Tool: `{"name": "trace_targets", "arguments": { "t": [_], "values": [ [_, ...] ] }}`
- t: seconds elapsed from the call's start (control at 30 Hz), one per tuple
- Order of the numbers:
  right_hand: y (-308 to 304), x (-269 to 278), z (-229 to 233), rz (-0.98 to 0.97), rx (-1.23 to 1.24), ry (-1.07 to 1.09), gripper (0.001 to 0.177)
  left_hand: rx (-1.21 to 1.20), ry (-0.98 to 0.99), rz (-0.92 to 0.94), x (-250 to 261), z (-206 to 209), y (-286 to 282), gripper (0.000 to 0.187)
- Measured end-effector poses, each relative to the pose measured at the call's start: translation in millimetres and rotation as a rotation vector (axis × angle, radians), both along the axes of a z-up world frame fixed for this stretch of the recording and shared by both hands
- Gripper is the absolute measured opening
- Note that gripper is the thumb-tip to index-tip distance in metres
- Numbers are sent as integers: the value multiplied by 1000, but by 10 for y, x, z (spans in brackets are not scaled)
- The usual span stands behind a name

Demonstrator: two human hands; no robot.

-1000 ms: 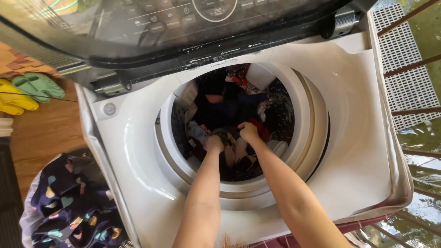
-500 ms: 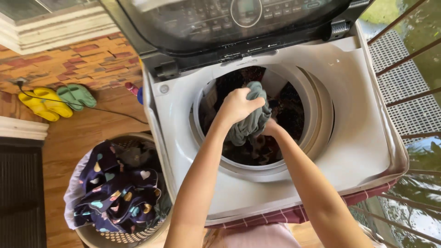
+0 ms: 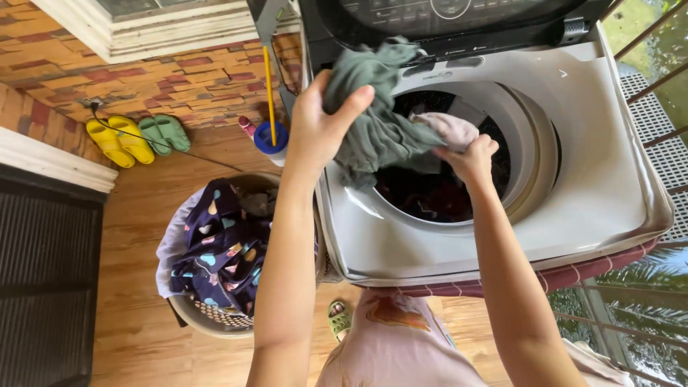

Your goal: Removing wet clothes from a top-loading washing machine and placing them into a laundry basket.

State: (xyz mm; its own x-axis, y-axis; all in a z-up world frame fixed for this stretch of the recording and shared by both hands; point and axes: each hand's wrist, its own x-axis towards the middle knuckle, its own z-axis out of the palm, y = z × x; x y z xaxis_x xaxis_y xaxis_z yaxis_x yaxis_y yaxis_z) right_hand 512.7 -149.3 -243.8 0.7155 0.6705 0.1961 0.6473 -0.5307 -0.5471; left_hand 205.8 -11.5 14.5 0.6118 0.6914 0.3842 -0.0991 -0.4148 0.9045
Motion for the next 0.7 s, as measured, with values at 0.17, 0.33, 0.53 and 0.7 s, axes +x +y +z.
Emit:
{"name": "trace_targets", "arguments": {
  "t": [0.17,0.33,0.53,0.7],
  "values": [
    [-22,-1304,1441,257,-271,-9,126,-153,-227,116,-454,98,-74,42],
    [484,-2163,1120,914,282,93,69,-198,-372,139,-1216,400,-263,43],
    [849,-3166,1368,709,362,974,31,201,59,603,-2464,490,-295,43],
    [993,-3522,1032,749,522,937,40,96,623,910,-3031,-758,72,61]
  ]
}}
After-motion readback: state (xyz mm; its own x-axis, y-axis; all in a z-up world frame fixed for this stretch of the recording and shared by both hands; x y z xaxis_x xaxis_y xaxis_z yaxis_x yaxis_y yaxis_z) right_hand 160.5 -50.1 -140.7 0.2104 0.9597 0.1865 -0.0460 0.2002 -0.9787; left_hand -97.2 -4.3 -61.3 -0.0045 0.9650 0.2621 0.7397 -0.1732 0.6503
